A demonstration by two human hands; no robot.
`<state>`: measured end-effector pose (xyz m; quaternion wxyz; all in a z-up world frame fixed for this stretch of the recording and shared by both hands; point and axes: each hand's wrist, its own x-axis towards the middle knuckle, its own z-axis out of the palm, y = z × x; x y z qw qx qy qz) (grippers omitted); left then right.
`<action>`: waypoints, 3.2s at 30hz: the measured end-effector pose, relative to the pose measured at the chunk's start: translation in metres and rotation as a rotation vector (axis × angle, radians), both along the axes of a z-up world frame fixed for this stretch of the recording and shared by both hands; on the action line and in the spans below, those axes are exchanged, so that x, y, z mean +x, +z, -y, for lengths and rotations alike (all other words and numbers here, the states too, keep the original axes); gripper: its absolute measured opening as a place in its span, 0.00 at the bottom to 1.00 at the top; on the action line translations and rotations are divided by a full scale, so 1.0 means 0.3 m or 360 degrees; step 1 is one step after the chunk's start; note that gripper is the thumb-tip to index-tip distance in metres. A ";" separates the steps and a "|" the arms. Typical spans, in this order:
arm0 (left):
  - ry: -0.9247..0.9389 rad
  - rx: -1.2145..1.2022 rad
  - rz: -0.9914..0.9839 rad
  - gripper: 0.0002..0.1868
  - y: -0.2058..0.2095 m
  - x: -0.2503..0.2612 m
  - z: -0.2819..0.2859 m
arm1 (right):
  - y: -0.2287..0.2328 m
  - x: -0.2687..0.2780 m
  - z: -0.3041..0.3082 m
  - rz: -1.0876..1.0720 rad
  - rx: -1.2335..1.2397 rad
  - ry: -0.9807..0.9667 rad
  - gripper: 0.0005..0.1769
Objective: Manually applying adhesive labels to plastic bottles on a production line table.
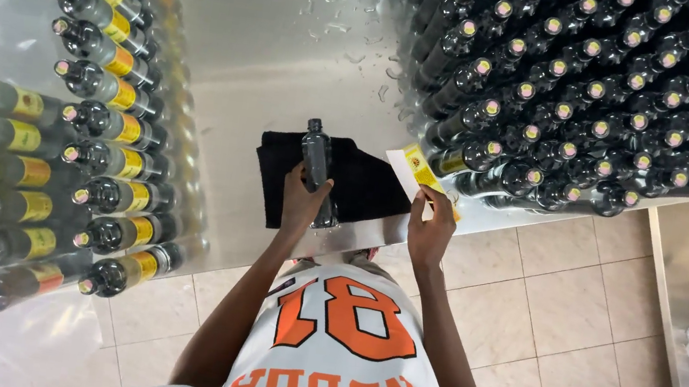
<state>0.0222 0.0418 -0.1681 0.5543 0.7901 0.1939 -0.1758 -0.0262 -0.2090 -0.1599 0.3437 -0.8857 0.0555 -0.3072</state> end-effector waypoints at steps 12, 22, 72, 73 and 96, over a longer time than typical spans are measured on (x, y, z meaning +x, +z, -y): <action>0.0180 -0.0007 0.0101 0.44 -0.122 -0.018 -0.086 | 0.016 -0.009 -0.063 -0.0446 0.0376 0.0132 0.08; 0.0244 -0.0433 0.0045 0.42 -0.173 -0.019 -0.086 | 0.036 -0.007 -0.078 -0.0571 0.0383 0.0133 0.09; 0.0128 -0.0790 0.0484 0.17 0.222 -0.020 0.089 | 0.207 0.004 -0.159 -0.0274 0.0132 0.0385 0.17; 0.0108 -0.0761 0.0452 0.16 0.251 -0.025 0.088 | 0.203 0.005 -0.161 -0.0142 0.0015 0.0452 0.19; -0.0034 -0.0887 0.0436 0.14 0.325 -0.086 0.050 | 0.294 -0.008 -0.199 -0.0710 0.1632 0.0306 0.09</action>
